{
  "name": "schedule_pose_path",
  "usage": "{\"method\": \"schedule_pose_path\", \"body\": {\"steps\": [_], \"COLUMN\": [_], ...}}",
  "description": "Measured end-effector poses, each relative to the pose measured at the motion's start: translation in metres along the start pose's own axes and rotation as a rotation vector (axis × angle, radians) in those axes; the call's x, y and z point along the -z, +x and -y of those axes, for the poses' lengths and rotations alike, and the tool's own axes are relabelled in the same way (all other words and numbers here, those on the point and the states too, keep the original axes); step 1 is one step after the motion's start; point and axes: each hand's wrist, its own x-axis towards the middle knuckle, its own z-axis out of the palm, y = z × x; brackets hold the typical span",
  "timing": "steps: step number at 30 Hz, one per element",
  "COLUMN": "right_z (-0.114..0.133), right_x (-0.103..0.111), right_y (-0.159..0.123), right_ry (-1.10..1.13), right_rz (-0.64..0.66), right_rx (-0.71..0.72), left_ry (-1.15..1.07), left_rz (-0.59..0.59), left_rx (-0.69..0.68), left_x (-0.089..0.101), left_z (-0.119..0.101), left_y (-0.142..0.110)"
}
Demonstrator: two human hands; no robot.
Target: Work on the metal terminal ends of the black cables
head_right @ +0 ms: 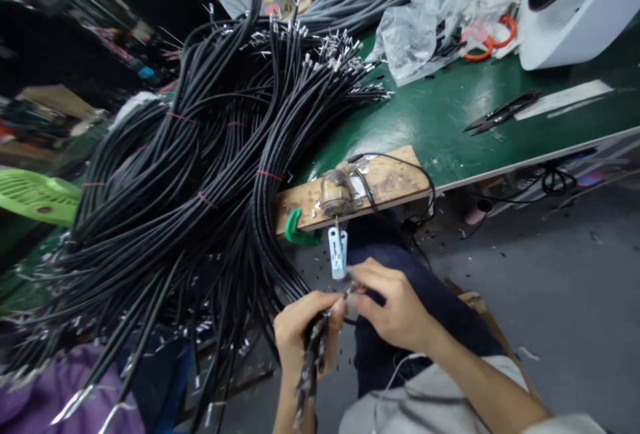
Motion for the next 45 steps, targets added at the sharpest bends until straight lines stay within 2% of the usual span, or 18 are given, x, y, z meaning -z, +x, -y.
{"method": "schedule_pose_path", "body": {"steps": [3,5,7,9,11,13,15,19,22,25,30,35,37,41,45], "right_z": [0.003,0.001,-0.004,-0.010,-0.015,-0.019,-0.019,-0.007,0.002,0.004,-0.001,-0.007,-0.014,-0.032,-0.034], "right_x": [-0.004,-0.008,-0.012,-0.015,-0.012,-0.003,0.008,0.020,0.011,-0.003,-0.014,-0.012,-0.008,0.007,0.025], "right_y": [0.001,0.000,-0.001,-0.002,0.002,0.013,0.028,0.060,0.069,0.067,0.060,0.055,0.050,0.033,0.015], "right_ry": [-0.034,0.138,0.456,0.739,0.833,0.761,0.656,0.515,0.493,0.654,0.952,1.050,1.025,0.906,0.550], "right_rz": [0.016,0.085,0.188,0.281,0.338,0.349,0.272,0.034,0.049,0.022,-0.028,0.075,0.083,0.002,-0.046], "right_rx": [0.094,0.053,-0.108,-0.356,-0.580,-0.683,-0.673,-0.539,-0.462,-0.476,-0.549,-0.582,-0.586,-0.563,-0.480], "left_ry": [0.025,-0.030,-0.128,-0.194,-0.199,-0.174,-0.165,-0.202,-0.218,-0.204,-0.188,-0.200,-0.194,-0.180,-0.242], "left_rz": [0.122,0.230,0.271,0.230,0.167,0.111,0.055,-0.053,-0.162,-0.243,-0.162,-0.131,-0.104,-0.085,-0.062], "left_rx": [-0.013,-0.036,-0.067,-0.090,-0.100,-0.094,-0.089,-0.129,-0.127,-0.089,-0.021,0.031,0.024,-0.055,-0.117], "left_x": [0.008,0.014,0.018,0.017,0.011,0.004,-0.002,-0.004,-0.003,-0.005,-0.010,-0.008,-0.005,-0.002,0.001], "left_z": [0.001,0.003,0.006,0.009,0.011,0.011,0.010,0.006,0.005,0.004,0.002,0.000,0.000,0.002,0.005], "left_y": [0.003,0.005,0.005,0.004,0.004,0.004,0.006,0.009,0.009,0.010,0.014,0.014,0.014,0.013,0.012]}}
